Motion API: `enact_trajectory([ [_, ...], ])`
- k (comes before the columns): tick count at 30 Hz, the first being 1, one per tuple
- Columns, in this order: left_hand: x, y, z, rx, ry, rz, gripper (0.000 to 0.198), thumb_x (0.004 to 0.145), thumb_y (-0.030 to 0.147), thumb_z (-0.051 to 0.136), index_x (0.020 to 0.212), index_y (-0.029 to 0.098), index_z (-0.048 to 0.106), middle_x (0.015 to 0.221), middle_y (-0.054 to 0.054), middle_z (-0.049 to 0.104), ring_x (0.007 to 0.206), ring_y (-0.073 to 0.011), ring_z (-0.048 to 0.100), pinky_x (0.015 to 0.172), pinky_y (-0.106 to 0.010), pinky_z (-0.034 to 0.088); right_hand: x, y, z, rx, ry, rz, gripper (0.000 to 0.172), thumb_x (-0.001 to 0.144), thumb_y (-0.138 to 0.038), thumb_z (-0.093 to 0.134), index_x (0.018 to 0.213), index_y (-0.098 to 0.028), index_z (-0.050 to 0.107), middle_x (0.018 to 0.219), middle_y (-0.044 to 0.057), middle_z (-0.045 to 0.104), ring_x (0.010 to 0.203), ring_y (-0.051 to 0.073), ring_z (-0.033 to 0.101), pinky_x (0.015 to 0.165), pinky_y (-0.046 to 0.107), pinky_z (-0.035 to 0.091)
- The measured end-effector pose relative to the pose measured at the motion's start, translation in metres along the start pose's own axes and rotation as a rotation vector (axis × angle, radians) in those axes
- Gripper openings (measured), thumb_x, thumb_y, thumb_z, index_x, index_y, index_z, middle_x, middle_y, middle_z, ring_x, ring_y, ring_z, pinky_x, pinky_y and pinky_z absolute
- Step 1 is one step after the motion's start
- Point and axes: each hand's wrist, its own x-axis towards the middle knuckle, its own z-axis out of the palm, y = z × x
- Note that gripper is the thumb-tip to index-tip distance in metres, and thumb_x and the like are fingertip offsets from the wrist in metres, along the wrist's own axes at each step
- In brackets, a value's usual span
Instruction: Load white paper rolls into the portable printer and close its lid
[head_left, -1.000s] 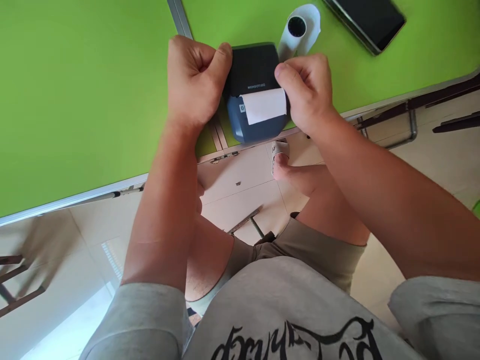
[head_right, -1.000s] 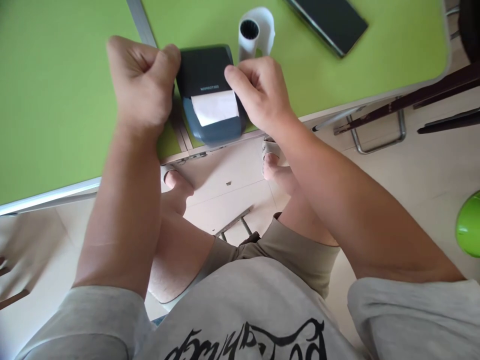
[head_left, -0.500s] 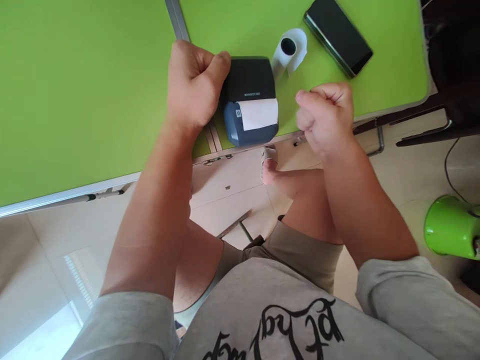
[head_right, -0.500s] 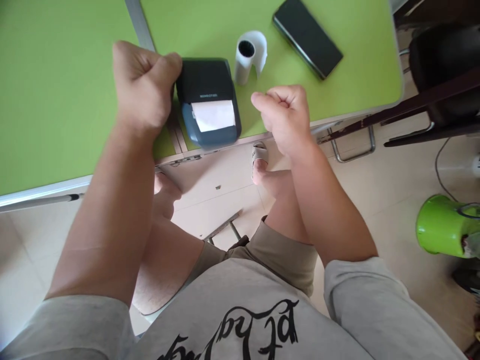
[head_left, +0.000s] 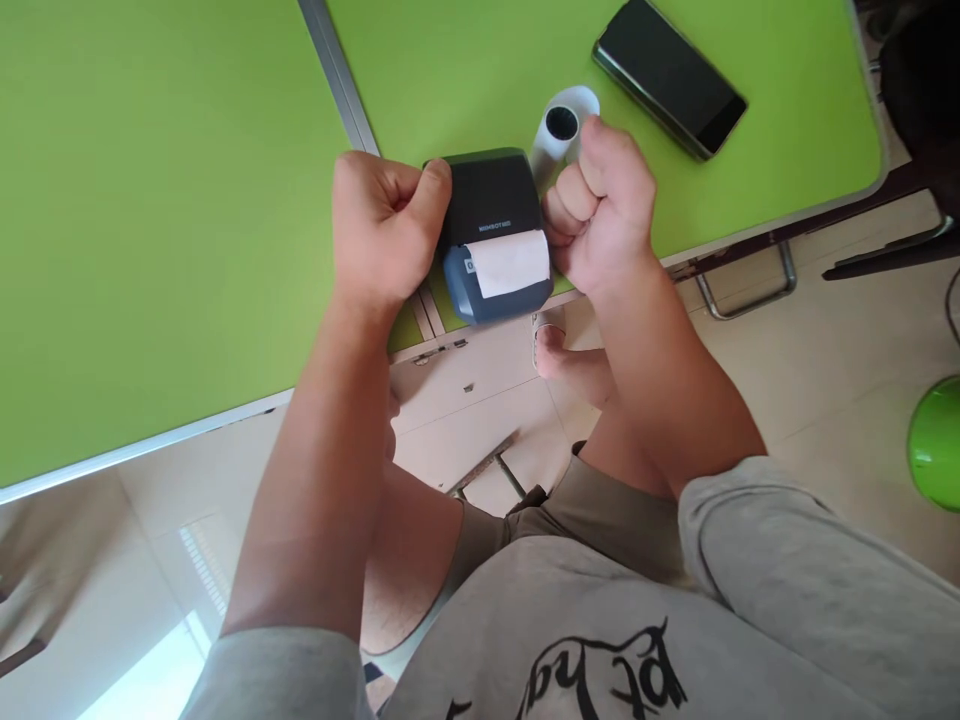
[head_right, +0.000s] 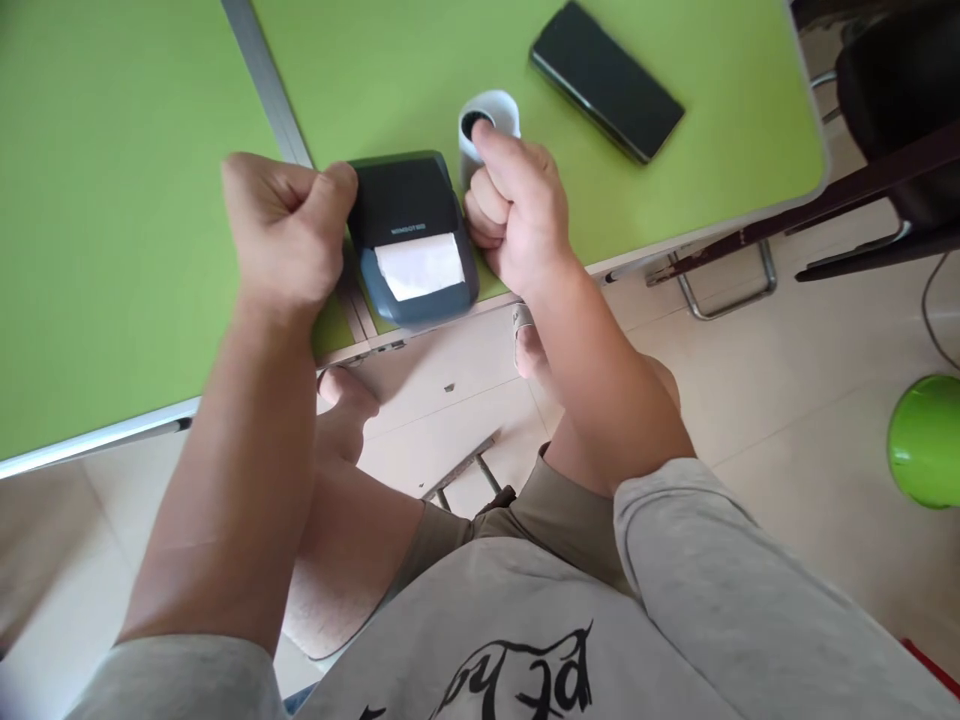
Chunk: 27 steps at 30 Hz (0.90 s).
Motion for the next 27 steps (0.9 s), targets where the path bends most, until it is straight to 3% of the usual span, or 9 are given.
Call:
enact_trajectory([
  [3,0.001,0.001,0.000,-0.065,0.005,-0.018,0.064,0.090,0.010,0.059,0.044,0.018,0.015,0.046,0.006,0.010,0.042,0.0013,0.008,0.040,-0.022,0.005,-0.007,-0.015,0.008,0.221,-0.004,0.044,0.092,0.063,-0.079,0.072,0.055,-0.019,0.002,0.045,-0.006,0.000,0.039,0.006,0.005,0.039,0.031,0.007],
  [7,0.002,0.004,-0.001,-0.100,0.004,-0.052,0.063,0.088,0.006,0.059,0.044,0.017,0.016,0.045,0.008,0.010,0.041,0.0030,0.008,0.039,-0.019,0.003,-0.007,-0.027,0.012,0.332,-0.001,0.103,0.097,0.055,-0.070,0.082,0.059,-0.017,0.000,0.046,-0.006,0.000,0.038,0.006,0.005,0.039,0.029,0.003],
  [10,0.002,0.006,-0.002,-0.094,0.006,-0.074,0.063,0.089,0.006,0.059,0.044,0.017,0.016,0.045,0.007,0.011,0.041,0.0026,0.009,0.038,-0.018,0.002,-0.004,-0.028,0.009,0.343,-0.016,0.153,0.097,0.055,-0.070,0.082,0.060,-0.017,0.000,0.047,-0.006,-0.001,0.038,0.006,0.006,0.039,0.027,0.005],
  [15,0.003,0.008,-0.002,-0.068,0.013,-0.077,0.061,0.089,0.009,0.059,0.044,0.016,0.017,0.045,0.007,0.012,0.041,0.0025,0.010,0.037,-0.017,0.002,0.000,-0.026,0.000,0.381,-0.064,0.222,0.087,0.072,-0.070,0.072,0.060,-0.019,0.002,0.050,-0.006,-0.002,0.040,0.008,0.006,0.039,0.027,0.008],
  [19,0.004,0.012,0.001,-0.061,0.047,-0.101,0.059,0.087,0.010,0.059,0.047,0.015,0.016,0.047,0.006,0.011,0.043,0.0022,0.009,0.038,-0.016,0.001,0.004,-0.026,-0.004,0.471,-0.016,0.230,0.078,0.081,-0.069,0.063,0.058,-0.020,0.006,0.050,-0.005,0.004,0.044,0.009,0.007,0.042,0.028,0.011],
  [27,0.004,0.016,0.003,-0.031,0.062,-0.112,0.056,0.087,0.018,0.057,0.048,0.016,0.016,0.048,0.005,0.011,0.044,0.0007,0.009,0.039,-0.019,0.000,0.007,-0.026,-0.006,0.671,-0.076,0.199,0.074,0.082,-0.071,0.058,0.055,-0.020,0.012,0.051,-0.006,0.008,0.045,0.009,0.007,0.043,0.027,0.010],
])
